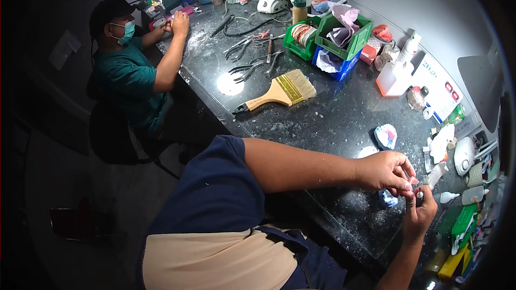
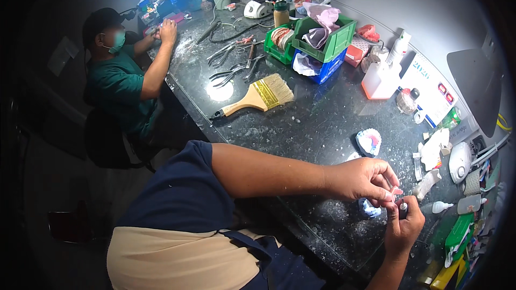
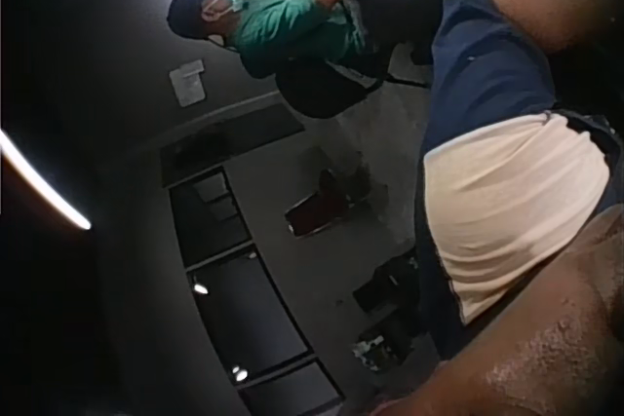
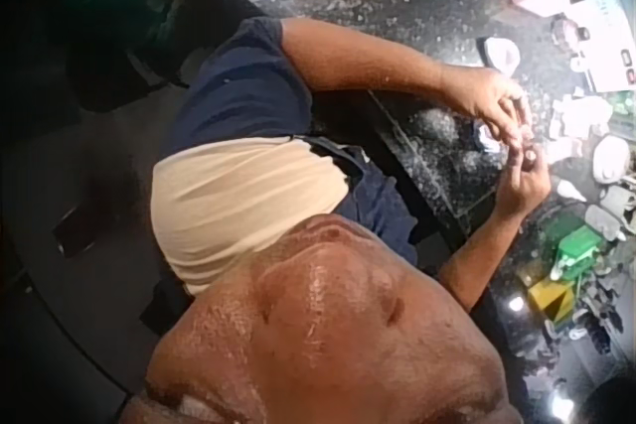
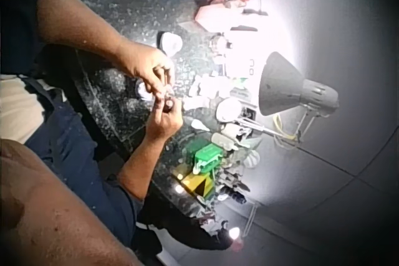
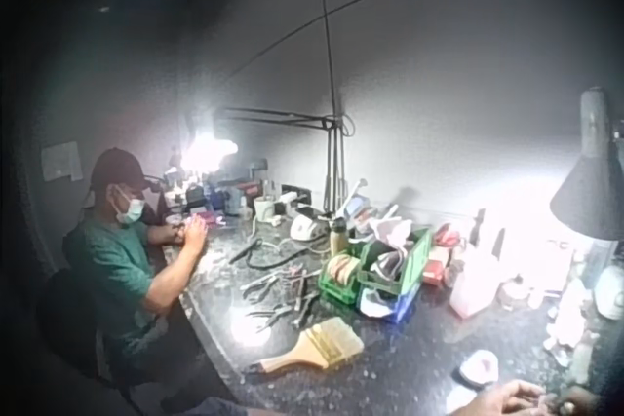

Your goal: The person grinds a denture piece with a rotary tool, fits it onto a dental mold by hand, trims it using a carving tool, and grinds the denture piece again with the rotary tool.

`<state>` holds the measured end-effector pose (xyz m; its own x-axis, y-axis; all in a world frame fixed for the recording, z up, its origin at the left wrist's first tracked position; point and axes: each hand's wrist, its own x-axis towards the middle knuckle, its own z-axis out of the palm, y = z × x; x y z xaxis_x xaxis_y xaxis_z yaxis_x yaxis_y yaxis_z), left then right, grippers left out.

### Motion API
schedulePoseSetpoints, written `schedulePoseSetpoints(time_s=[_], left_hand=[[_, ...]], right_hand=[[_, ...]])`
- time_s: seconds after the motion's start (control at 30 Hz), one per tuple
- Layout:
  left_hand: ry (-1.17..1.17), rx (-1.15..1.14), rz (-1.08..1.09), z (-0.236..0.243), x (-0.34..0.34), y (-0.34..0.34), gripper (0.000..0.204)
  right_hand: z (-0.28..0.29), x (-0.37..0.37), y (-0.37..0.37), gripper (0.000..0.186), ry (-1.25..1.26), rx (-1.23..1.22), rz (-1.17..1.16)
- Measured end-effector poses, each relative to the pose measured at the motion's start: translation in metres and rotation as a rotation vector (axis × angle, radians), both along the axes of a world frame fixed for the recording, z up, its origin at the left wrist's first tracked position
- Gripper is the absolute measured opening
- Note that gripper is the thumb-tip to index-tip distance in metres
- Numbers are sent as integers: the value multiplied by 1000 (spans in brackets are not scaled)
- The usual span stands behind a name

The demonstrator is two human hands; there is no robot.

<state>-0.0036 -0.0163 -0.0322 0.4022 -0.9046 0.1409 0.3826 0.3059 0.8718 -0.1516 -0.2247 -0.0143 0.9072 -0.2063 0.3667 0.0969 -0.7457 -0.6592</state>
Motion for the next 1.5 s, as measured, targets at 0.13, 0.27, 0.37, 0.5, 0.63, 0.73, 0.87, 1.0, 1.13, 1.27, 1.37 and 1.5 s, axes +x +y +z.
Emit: schedulePoseSetpoints(time_s=[0.13,0.27,0.37,0.5,0.63,0.73,0.87,1.0,1.13,1.27,1.37,1.5], left_hand=[[-26,4,-8,0,0,1,46],[-3,-17,4,-1,-2,3,47],[14,-28,4,-1,-3,2,46],[-39,7,-42,4,0,-6,47],[-48,106,-11,11,4,11,46],[-48,168,31,24,0,12,44],[-19,197,-1,20,-2,2,41],[-48,214,23,21,-7,1,41],[-140,226,53,19,-7,3,40],[-138,233,52,19,-7,2,40],[-139,250,55,20,-7,2,39],[-150,254,55,17,-6,3,39]], right_hand=[[-1,1,1,49,-19,6,31],[-2,1,4,52,-18,1,34],[-1,-1,3,54,-1,32,36],[2,-4,7,54,-75,-22,-33],[17,8,20,59,-43,-145,-31],[22,8,13,64,-40,-283,-27],[18,-1,-1,60,9,-407,-85],[19,-5,0,55,26,-407,-86],[15,-3,1,49,31,-405,-62],[14,-2,1,47,61,-406,-59],[12,-1,3,45,53,-412,-57],[12,-2,4,45,62,-404,-37]])
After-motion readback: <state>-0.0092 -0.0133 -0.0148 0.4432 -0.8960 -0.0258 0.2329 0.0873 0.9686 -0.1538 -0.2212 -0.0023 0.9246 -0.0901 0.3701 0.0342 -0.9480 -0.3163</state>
